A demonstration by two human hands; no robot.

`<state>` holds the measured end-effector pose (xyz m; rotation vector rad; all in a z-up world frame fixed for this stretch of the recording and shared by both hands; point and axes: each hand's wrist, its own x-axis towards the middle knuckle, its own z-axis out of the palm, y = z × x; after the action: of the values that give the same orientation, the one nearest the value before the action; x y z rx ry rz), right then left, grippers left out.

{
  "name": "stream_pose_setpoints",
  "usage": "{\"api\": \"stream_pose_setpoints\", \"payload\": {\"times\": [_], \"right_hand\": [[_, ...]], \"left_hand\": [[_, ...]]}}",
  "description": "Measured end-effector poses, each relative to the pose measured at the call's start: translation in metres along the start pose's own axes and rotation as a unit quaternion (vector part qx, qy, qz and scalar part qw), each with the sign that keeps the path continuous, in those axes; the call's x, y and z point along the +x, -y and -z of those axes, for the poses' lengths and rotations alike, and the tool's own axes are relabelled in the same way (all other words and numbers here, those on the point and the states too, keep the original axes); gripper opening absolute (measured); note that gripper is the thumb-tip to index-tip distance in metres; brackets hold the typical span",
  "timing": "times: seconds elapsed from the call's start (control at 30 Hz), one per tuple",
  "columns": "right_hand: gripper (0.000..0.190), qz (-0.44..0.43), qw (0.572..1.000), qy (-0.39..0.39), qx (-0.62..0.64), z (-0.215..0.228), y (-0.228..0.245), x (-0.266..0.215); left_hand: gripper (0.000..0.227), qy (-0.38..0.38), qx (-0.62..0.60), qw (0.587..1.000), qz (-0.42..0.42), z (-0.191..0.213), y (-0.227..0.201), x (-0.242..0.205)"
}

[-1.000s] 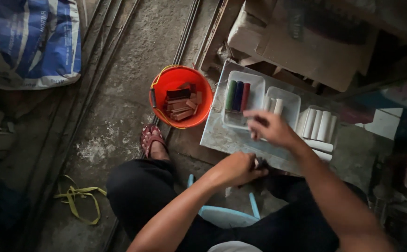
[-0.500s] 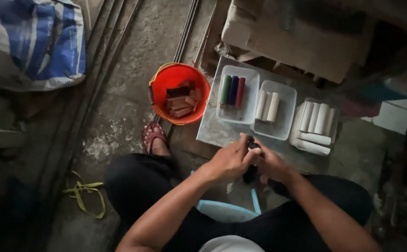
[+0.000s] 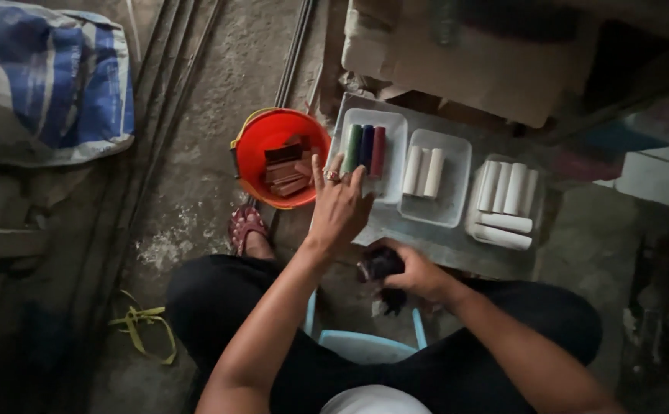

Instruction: Cleaning and sorting paint rollers from a bucket into organized plastic bins.

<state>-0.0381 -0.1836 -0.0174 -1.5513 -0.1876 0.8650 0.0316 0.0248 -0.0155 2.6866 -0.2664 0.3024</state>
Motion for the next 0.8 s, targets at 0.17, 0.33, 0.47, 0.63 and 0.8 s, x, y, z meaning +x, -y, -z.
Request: {"api": "stream_pose_setpoints", "payload": {"times": [0.17, 0.33, 0.47, 0.63, 0.8], "right_hand": [[0.074, 0.0, 1.0, -0.008, 0.024, -0.001, 0.006, -0.012], [0.067, 0.0, 1.0, -0.014, -0.006, -0.002, 0.014, -0.014], [0.063, -0.014, 1.0, -0.01, -0.026, -0.003, 0.023, -0.01], [0.064, -0.039, 0.996, 0.003, -0.074, 0.002, 0.009, -0.003], [0.069, -0.05, 0.997, -0.024, -0.058, -0.003, 0.002, -0.002]], "left_hand": [[0.067, 0.076, 0.035, 0.996, 0.042, -0.014, -0.004, 0.003], [0.071, 0.093, 0.019, 0.994, 0.063, -0.03, -0.001, 0.005], [0.074, 0.081, 0.009, 0.994, 0.066, -0.042, 0.004, 0.005], [0.075, 0.065, 0.011, 0.996, 0.067, -0.049, 0.011, 0.002], [0.071, -0.023, -0.002, 0.997, 0.07, -0.061, 0.01, 0.001]]}}
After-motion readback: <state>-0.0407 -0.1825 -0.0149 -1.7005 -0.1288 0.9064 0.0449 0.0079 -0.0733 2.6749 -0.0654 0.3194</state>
